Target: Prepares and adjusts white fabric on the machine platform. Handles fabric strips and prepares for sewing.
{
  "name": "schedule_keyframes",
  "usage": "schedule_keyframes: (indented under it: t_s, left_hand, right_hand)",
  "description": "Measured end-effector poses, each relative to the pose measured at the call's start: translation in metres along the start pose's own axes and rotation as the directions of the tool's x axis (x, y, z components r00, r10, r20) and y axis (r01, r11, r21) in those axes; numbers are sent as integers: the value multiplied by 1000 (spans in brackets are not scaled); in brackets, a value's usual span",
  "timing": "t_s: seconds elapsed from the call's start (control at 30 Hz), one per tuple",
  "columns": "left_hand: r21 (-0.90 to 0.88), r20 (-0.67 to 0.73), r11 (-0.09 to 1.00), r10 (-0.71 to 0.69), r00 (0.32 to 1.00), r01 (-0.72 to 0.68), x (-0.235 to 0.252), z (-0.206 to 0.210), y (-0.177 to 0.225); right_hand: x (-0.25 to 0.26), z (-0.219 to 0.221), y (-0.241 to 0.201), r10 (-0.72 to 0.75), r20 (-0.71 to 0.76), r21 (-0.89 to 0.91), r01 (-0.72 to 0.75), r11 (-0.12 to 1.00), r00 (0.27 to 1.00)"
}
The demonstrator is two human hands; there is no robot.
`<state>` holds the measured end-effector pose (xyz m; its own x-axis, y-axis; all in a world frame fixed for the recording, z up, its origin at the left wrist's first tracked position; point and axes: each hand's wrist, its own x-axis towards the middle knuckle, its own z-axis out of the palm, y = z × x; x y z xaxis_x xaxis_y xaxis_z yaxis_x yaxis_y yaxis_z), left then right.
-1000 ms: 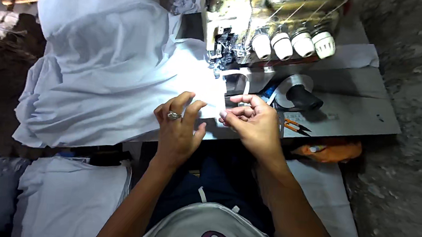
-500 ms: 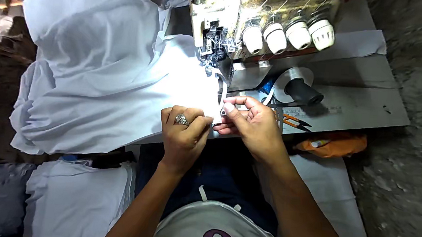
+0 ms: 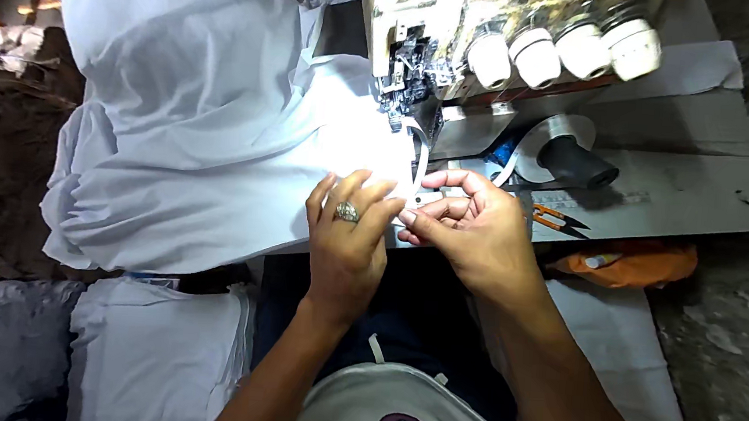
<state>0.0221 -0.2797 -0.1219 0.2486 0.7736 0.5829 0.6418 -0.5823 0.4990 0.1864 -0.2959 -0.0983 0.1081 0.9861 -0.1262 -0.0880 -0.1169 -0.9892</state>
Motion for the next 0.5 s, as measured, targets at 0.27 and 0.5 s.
schedule_keyframes:
  t_s: [0.27, 0.5]
  left_hand:
    - [-36, -12, 995, -96, 995, 96, 4, 3, -5]
    - [18, 42, 997, -72, 997, 71, 48, 2, -25]
  right_hand:
    - [14, 0, 5, -81, -14, -23, 81, 996, 997]
    - [50, -1, -2, -213, -14, -195, 206, 959, 977]
